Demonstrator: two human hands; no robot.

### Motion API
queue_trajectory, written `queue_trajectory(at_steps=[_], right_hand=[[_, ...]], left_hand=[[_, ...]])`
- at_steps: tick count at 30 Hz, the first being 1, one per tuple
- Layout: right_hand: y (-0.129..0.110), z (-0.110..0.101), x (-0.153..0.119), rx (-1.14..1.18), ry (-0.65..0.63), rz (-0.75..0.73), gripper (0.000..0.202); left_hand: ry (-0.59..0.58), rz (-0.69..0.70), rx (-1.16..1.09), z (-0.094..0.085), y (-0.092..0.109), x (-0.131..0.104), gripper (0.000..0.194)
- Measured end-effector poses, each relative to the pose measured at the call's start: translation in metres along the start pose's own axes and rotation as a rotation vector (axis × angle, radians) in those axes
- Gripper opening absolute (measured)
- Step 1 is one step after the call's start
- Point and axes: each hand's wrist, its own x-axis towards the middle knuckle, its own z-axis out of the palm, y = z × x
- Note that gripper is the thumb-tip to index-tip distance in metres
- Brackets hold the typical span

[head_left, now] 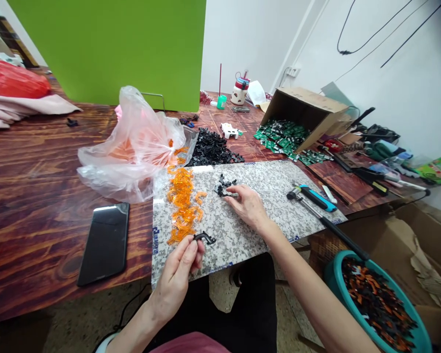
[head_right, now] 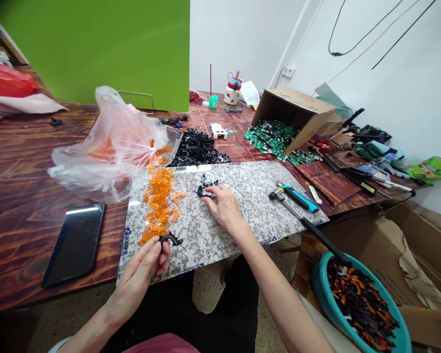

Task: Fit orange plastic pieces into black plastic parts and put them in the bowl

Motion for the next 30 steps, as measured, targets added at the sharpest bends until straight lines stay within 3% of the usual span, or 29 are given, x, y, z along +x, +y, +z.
queue_trajectory(at_steps=[7, 14, 18, 23, 30], right_hand=[[-0.003, 0.006, 0.003, -0.006, 0.017, -0.023, 0.011], [-0.025, -0.02, -0.02, 0.088, 0.048, 0.009, 0.021], [-0.027, -0.026, -0.037, -0.031, 0.022, -0.032, 0.017], [-0.025, -0.015, -0.038, -0.177, -0.008, -0.096, 0.013], [-0.052, 0.013, -0.001, -0.241, -0.105, -0.131, 0.016]], left_hand=[[-0.004, -0.029, -0.036, 0.001, 0.003, 0.003, 0.03], [0.001, -0.034, -0.014, 0.003, 0.009, 0.001, 0.032], [0.003, -0.041, -0.005, 0.003, 0.01, 0.0, 0.032], [-0.016, -0.018, -0.026, 0.003, 0.007, -0.001, 0.029], [0.005, 0.017, -0.057, 0.002, 0.001, 0.002, 0.027]])
